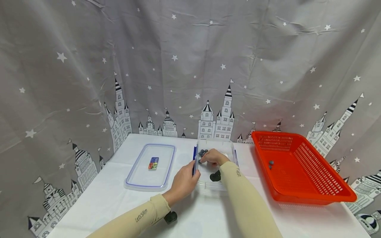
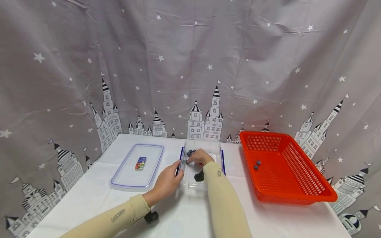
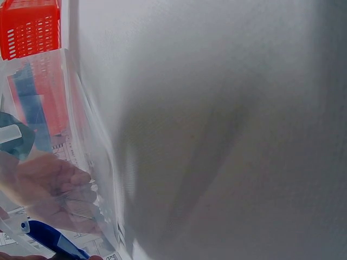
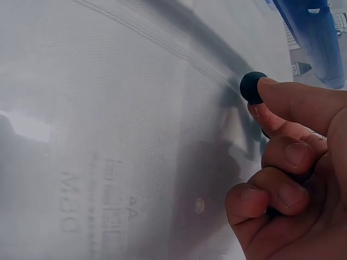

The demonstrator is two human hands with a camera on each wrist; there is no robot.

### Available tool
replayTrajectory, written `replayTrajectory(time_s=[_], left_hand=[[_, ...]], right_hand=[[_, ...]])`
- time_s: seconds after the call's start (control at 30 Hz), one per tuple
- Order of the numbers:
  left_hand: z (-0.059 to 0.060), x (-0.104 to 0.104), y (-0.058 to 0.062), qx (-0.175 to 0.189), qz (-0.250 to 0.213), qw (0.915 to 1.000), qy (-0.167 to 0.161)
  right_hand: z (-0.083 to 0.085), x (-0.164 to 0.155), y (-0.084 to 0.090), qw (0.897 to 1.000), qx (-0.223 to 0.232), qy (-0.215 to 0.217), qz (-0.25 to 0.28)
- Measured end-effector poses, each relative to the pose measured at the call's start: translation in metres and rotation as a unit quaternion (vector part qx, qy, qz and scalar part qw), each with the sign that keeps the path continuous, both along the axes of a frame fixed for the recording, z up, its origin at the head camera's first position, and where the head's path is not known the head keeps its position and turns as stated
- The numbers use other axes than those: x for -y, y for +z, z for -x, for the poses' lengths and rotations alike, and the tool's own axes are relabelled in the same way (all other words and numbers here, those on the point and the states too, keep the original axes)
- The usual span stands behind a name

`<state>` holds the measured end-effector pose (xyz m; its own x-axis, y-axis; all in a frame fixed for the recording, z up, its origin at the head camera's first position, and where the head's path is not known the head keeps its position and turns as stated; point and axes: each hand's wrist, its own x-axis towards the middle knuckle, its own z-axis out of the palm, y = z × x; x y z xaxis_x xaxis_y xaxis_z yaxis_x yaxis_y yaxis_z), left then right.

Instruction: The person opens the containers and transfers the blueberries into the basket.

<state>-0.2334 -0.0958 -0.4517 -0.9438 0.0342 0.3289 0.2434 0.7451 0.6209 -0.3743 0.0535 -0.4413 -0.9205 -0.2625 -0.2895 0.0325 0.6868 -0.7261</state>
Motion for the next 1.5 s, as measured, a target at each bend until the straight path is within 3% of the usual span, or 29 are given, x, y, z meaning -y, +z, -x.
replayTrajectory(time_s=[0.47,0.67,1.17,1.5], left_hand=[[-0.001,0.001,-0.001,0.010,-0.004,0.9999,-0.001],[-0.001,0.000,-0.001,0.010,-0.004,0.9999,-0.004],[-0.002,-0.001,0.001,0.008,-0.005,0.9999,-0.005],[-0.001,-0.001,0.000,0.003,-0.002,1.0000,0.000]], right_hand=[[0.000,-0.008,0.004,0.999,0.025,0.010,0.021],[0.000,-0.013,0.016,0.999,0.018,0.018,0.046],[0.009,-0.037,0.053,0.998,-0.013,0.035,0.051],[0.014,-0.065,0.071,0.999,-0.018,0.021,0.047]])
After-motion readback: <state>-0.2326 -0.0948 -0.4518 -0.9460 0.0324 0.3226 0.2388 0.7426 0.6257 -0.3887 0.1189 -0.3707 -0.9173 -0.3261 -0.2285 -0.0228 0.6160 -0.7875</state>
